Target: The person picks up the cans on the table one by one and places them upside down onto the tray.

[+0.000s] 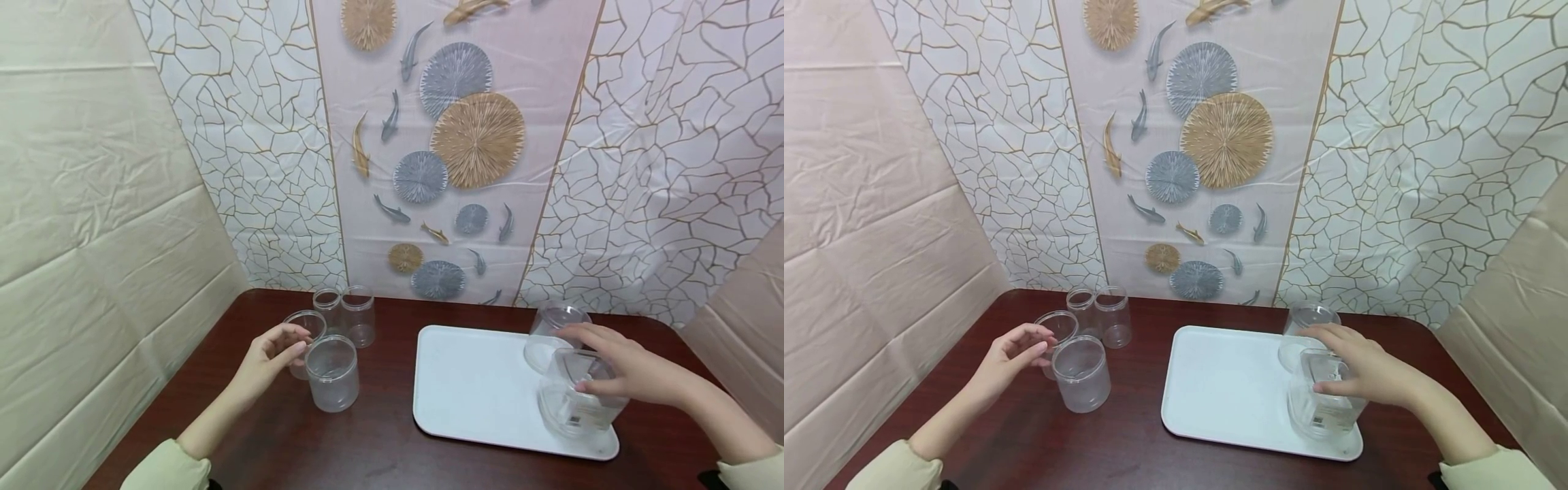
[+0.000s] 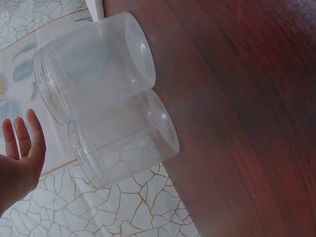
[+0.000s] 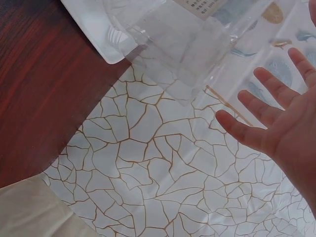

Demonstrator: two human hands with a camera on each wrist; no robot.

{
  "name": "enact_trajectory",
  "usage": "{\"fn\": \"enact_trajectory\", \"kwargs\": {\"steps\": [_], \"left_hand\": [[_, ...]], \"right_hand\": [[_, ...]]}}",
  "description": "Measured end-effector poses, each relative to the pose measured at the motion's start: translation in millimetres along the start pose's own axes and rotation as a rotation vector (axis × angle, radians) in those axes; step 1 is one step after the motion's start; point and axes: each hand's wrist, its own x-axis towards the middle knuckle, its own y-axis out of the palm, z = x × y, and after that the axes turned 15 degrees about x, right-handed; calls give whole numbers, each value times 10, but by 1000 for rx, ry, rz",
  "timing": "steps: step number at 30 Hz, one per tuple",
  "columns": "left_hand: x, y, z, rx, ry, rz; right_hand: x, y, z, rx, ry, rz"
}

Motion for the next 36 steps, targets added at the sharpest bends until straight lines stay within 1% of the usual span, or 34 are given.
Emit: {"fn": "enact_trajectory", "kwargs": {"steps": [6,10,16,20,25,30,33,36], "left_hand": [[61,33,-43,69,-2,-13],[113,46,-70,80,24,-1],[190,60,-110,92,53,14],[234,70,-140,102,45,30],[306,73,-179,151,62,45],[412,56,-242,189,82,25],[470,47,-278,206,78,17],[515,51,-298,226,66,26]], "right_hand": [[43,-13,70,-59,-27,-39],[79,4,86,-77,-81,-51],[126,24,116,-24,-143,-72],[155,21,169,29,-144,-78],[203,14,247,29,-150,-121],[239,17,302,26,-172,-169],[249,26,333,39,-163,-170],[254,39,364,48,-160,-163]]}}
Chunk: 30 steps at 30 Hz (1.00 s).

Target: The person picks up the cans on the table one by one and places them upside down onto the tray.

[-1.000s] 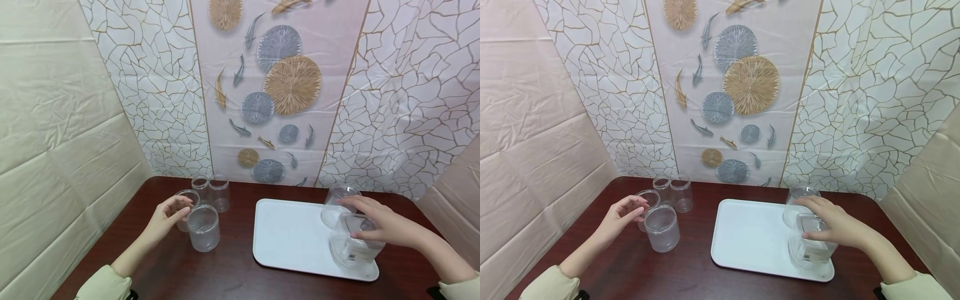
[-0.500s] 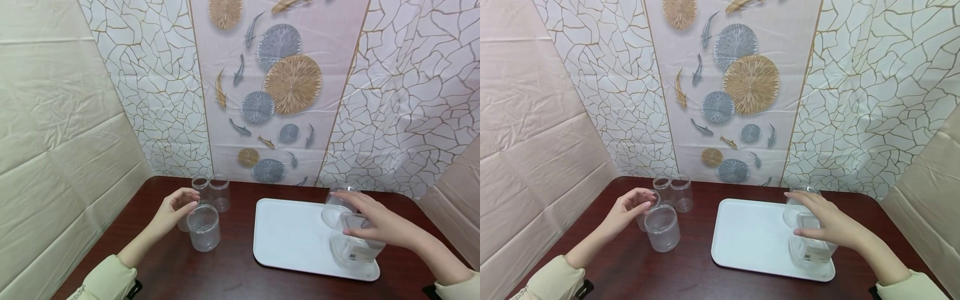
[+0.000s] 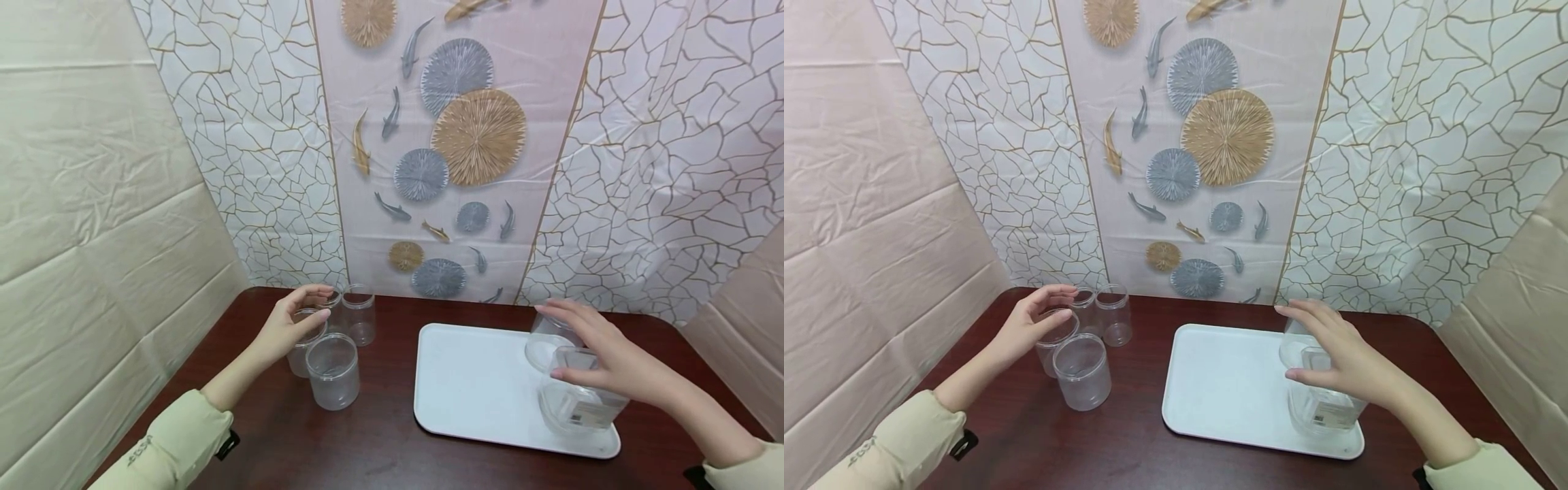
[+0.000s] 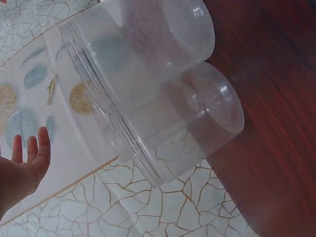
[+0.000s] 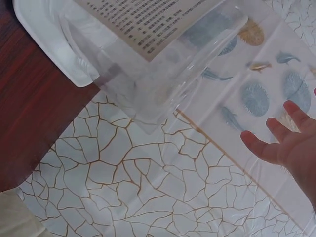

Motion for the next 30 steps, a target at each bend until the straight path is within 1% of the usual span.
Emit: {"fn": "enact_trajectory", "kwargs": {"steps": [6,8,11,17,24,27,30], "left_hand": [[86,20,-23,43,5,44],[121,24,-36,53,15,63],[178,33,-55,98,31,92],[328,74,-68,259,90,122],[494,131,-15,487,164,165],[568,143,22,556,194,175],[644,150,48,597,200,175]], "right_hand": [[28,49,53,24,-8,19],[33,70,68,30,-16,27],[37,96,96,32,-27,35],[59,126,139,30,-17,45],[84,190,173,23,19,63],[96,220,193,17,34,64],[111,246,217,2,41,55]]}}
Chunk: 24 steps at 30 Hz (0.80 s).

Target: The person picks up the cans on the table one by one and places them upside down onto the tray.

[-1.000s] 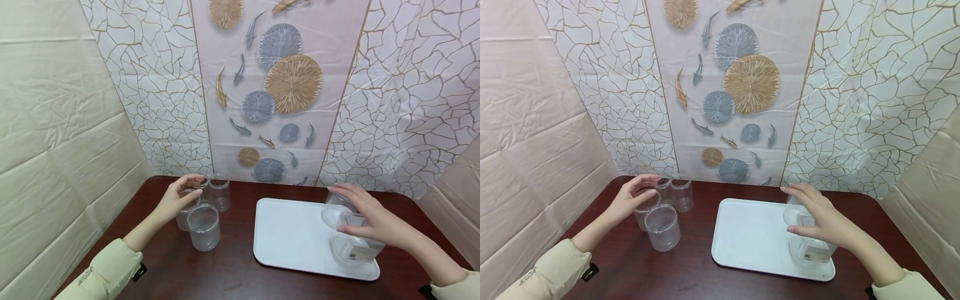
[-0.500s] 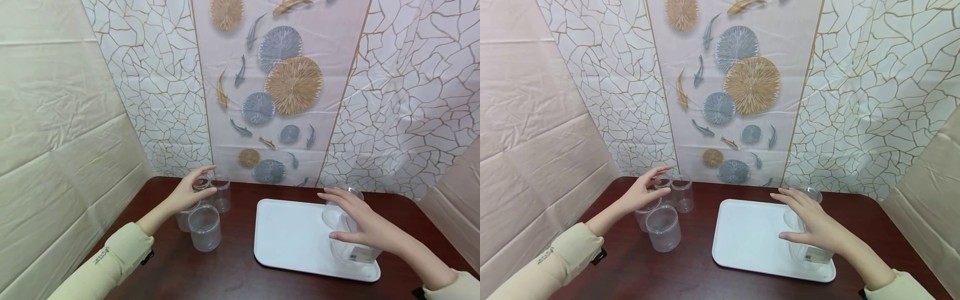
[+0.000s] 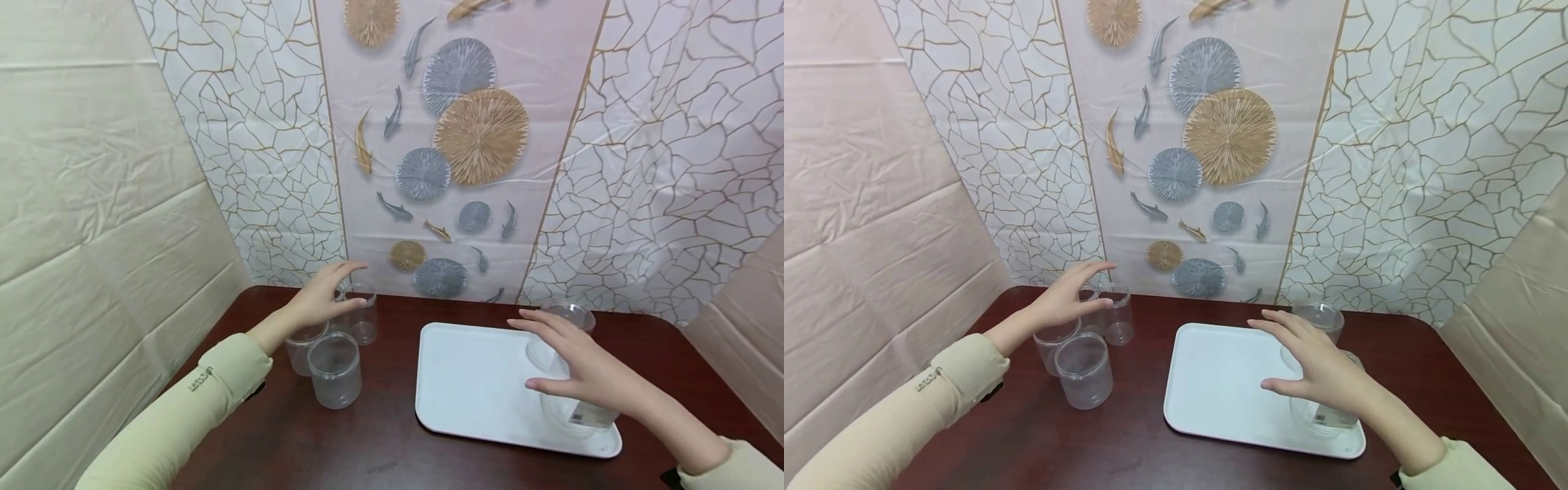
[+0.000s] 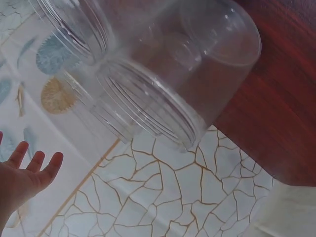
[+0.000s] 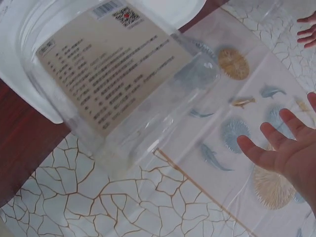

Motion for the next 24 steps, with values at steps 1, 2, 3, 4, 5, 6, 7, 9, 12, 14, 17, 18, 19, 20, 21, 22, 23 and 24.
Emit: {"fn": "enact_trajectory", "kwargs": {"steps": [1,2,3,4,5,6,7,9,12,14,17,18,19,20,21,22,23,24], "left_hand": [[22,2,13,7,-4,1],[41,5,26,12,-13,6],[57,9,38,17,-22,12],[71,12,49,21,-26,18],[83,17,60,25,-31,26],[93,24,72,35,-35,36],[105,31,81,41,-34,45],[122,43,93,50,-26,72],[148,66,103,72,-16,121],[171,84,106,80,-9,151],[214,119,112,108,1,172],[227,128,110,114,3,178],[241,138,109,119,6,183],[254,147,108,122,8,191],[266,153,103,127,6,201],[277,159,99,135,4,214],[288,167,96,141,2,231],[301,173,93,153,0,249]], "right_hand": [[8,9,7,-9,2,-4],[18,19,13,-18,2,-8],[27,31,19,-24,3,-13],[36,43,23,-28,4,-17],[44,56,26,-31,5,-22],[52,70,28,-32,6,-27],[59,83,30,-30,9,-32],[75,111,32,-25,17,-40],[100,149,37,-15,40,-54],[116,169,43,-6,58,-65],[135,189,52,16,81,-82],[141,196,52,21,84,-87],[147,204,52,22,86,-94],[154,212,53,22,87,-101],[160,221,51,18,86,-109],[166,235,48,15,85,-117],[171,248,45,11,85,-125],[175,261,41,10,84,-135]]}}
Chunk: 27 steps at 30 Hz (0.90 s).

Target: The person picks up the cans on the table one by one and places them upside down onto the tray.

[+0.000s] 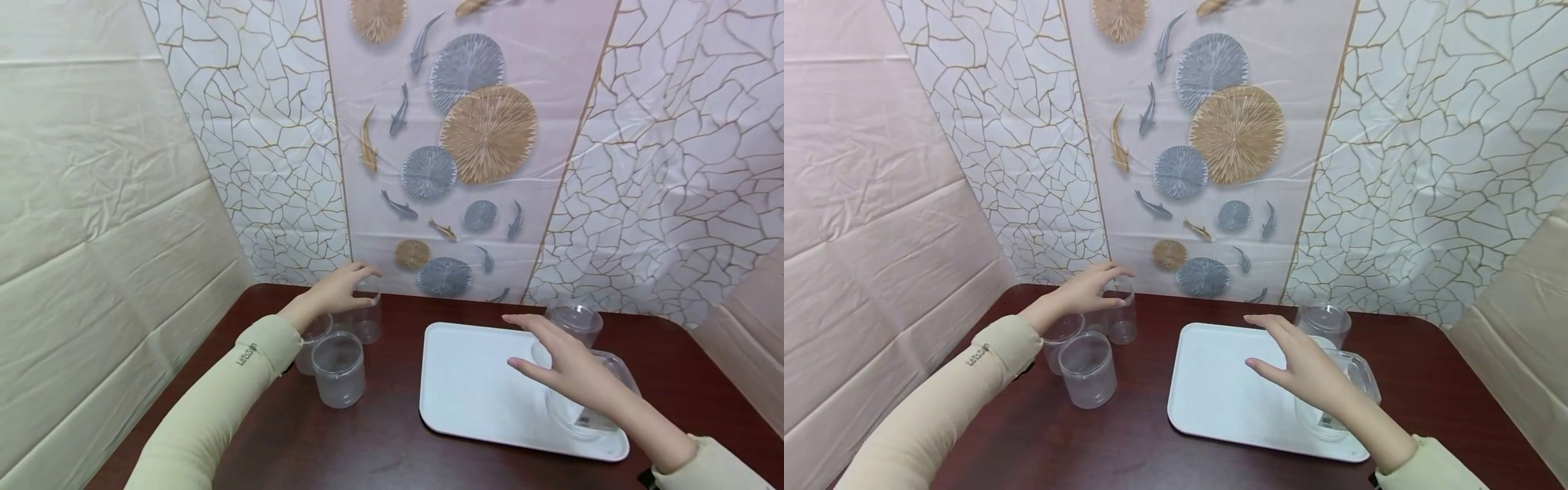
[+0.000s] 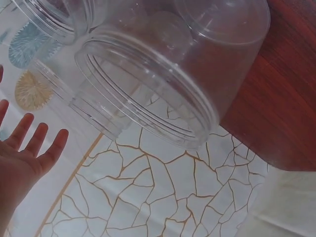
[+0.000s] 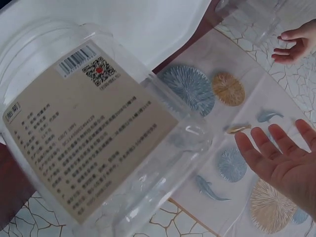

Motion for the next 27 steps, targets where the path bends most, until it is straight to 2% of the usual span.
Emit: {"fn": "enact_trajectory", "kwargs": {"steps": [4,14,21,27], "left_hand": [[84,1,-20,53,-3,47],[311,-41,-63,104,-15,77],[364,-61,-77,86,-58,161],[394,-44,-66,98,-65,163]], "right_hand": [[3,29,-14,16,11,-18],[22,84,-33,39,2,1],[18,94,-41,73,21,39],[17,110,-41,76,14,42]]}}
